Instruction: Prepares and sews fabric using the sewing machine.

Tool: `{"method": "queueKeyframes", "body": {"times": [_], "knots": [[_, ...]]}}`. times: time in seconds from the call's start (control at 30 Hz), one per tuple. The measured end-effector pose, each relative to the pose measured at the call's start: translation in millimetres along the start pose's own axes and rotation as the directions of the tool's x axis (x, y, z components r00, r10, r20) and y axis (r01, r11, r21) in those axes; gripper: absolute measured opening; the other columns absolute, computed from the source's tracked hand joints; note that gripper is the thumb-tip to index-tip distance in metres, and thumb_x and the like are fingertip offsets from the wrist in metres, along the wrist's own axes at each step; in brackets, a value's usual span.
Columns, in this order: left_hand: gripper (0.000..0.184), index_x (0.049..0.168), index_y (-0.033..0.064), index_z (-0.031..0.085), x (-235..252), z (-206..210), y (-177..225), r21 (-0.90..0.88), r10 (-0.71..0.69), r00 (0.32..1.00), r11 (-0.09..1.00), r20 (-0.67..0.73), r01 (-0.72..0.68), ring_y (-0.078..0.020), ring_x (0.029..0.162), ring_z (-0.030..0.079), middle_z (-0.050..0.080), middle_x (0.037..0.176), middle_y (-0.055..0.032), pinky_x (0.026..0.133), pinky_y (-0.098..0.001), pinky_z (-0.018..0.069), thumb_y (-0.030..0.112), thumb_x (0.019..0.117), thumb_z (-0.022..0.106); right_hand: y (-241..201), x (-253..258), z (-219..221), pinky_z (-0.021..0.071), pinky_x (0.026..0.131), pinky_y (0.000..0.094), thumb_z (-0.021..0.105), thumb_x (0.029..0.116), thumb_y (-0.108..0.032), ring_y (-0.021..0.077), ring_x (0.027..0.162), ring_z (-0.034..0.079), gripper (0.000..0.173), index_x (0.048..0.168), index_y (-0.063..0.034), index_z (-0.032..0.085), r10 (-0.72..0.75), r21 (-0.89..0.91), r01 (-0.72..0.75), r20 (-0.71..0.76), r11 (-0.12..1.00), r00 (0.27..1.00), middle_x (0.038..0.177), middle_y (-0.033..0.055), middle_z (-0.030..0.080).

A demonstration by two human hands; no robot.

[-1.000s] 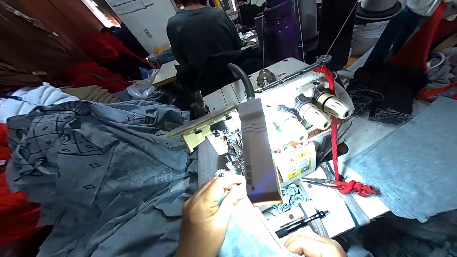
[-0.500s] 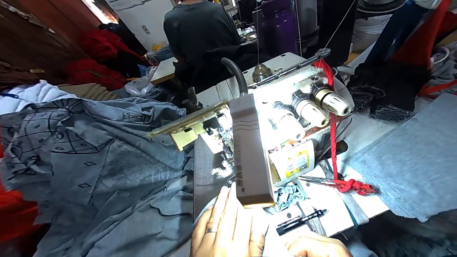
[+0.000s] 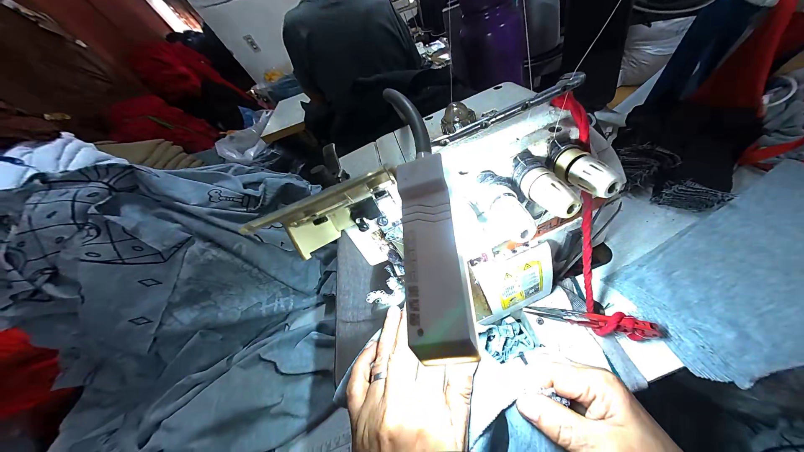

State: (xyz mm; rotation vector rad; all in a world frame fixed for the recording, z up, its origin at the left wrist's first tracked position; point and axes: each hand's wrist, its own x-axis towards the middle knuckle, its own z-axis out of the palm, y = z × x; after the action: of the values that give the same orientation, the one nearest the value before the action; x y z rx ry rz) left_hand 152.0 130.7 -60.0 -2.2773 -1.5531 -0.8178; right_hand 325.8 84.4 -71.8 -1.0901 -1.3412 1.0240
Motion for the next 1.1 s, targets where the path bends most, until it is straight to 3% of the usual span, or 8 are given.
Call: {"method": "queueKeyframes", "body": {"times": [0.13,0.27,0.4,0.5,0.63,0.77,0.87,1.1], "knots": [[0.033,0.115,-0.011,0.068,6,-7,-23,-0.195,0.014,0.999,0.981,0.048,-0.004,-0.0342,0.12,0.067,0.07,0.124,-0.0237,0.11,-0.0533,0.0413,0.012,0.1014,0.048,1,-2,3,0.0469,0.075,0.0107,0.064,0.0944,-0.006,-0.0054,0.083,0.06,0.017,0.086,0.0041,0.073,0.006,0.029,-0.007,0.024,1.0,1.0,0.086,0.0051,0.07],[0.038,0.116,0.0001,0.073,28,5,-63,-0.247,0.081,0.993,0.967,0.086,-0.057,-0.0313,0.128,0.062,0.072,0.124,-0.0123,0.109,-0.0702,0.0336,0.021,0.0984,0.046,3,3,16,0.046,0.07,0.0122,0.061,0.0989,-0.011,-0.0064,0.076,0.057,0.018,0.094,0.0004,0.074,0.092,0.08,-0.096,0.062,0.992,0.994,0.082,-0.0003,0.067],[0.035,0.115,-0.0005,0.071,59,12,-91,-0.288,0.161,0.975,0.951,0.156,-0.111,-0.0376,0.123,0.063,0.071,0.119,-0.0165,0.105,-0.0808,0.0234,0.021,0.0966,0.051,8,15,30,0.0439,0.064,0.0127,0.058,0.0999,-0.012,-0.0075,0.068,0.053,0.018,0.09,-0.0035,0.07,0.13,0.166,-0.146,0.102,0.975,0.986,0.075,-0.0066,0.06],[0.034,0.114,-0.0067,0.071,76,17,-100,-0.291,0.229,0.963,0.94,0.143,-0.18,-0.0431,0.115,0.064,0.071,0.115,-0.0229,0.104,-0.0767,0.0271,0.014,0.0927,0.053,4,22,36,0.0441,0.066,0.0149,0.058,0.1005,-0.013,-0.0047,0.07,0.053,0.019,0.092,-0.0013,0.071,0.146,0.142,-0.161,0.113,0.977,0.983,0.078,-0.003,0.061],[0.038,0.113,-0.0078,0.069,92,27,-110,-0.239,0.283,0.956,0.936,0.079,-0.258,-0.0427,0.113,0.064,0.07,0.113,-0.0237,0.103,-0.0683,0.038,0.021,0.0976,0.049,2,28,39,0.0438,0.066,0.0167,0.055,0.1012,-0.014,-0.0029,0.069,0.052,0.02,0.094,-0.0019,0.069,0.165,0.111,-0.178,0.113,0.978,0.98,0.077,-0.0029,0.059],[0.032,0.112,-0.0066,0.07,100,28,-110,-0.246,0.25,0.966,0.942,0.06,-0.228,-0.0422,0.112,0.065,0.07,0.115,-0.0246,0.097,-0.0631,0.0447,0.015,0.0952,0.054,7,30,40,0.0414,0.064,0.0153,0.055,0.1007,-0.014,-0.0037,0.068,0.05,0.02,0.087,-0.0034,0.066,0.143,0.123,-0.153,0.093,0.981,0.985,0.074,-0.0047,0.054],[0.027,0.11,-0.0011,0.073,103,38,-123,-0.259,0.238,0.966,0.944,0.106,-0.204,-0.0379,0.115,0.065,0.071,0.116,-0.0198,0.101,-0.0604,0.0448,0.015,0.0956,0.055,9,30,39,0.0411,0.062,0.0145,0.056,0.1005,-0.015,-0.0049,0.066,0.049,0.019,0.087,-0.0051,0.066,0.146,0.135,-0.159,0.103,0.978,0.984,0.073,-0.0067,0.054],[0.028,0.106,-0.0095,0.069,104,29,-111,-0.249,0.227,0.973,0.945,0.041,-0.21,-0.0401,0.101,0.068,0.07,0.104,-0.025,0.09,-0.0572,0.0513,0.012,0.0953,0.055,11,25,32,0.043,0.063,0.0156,0.056,0.1002,-0.015,-0.0046,0.067,0.051,0.018,0.086,-0.0079,0.065,0.194,0.198,-0.224,0.16,0.954,0.968,0.073,-0.0081,0.054]]}}
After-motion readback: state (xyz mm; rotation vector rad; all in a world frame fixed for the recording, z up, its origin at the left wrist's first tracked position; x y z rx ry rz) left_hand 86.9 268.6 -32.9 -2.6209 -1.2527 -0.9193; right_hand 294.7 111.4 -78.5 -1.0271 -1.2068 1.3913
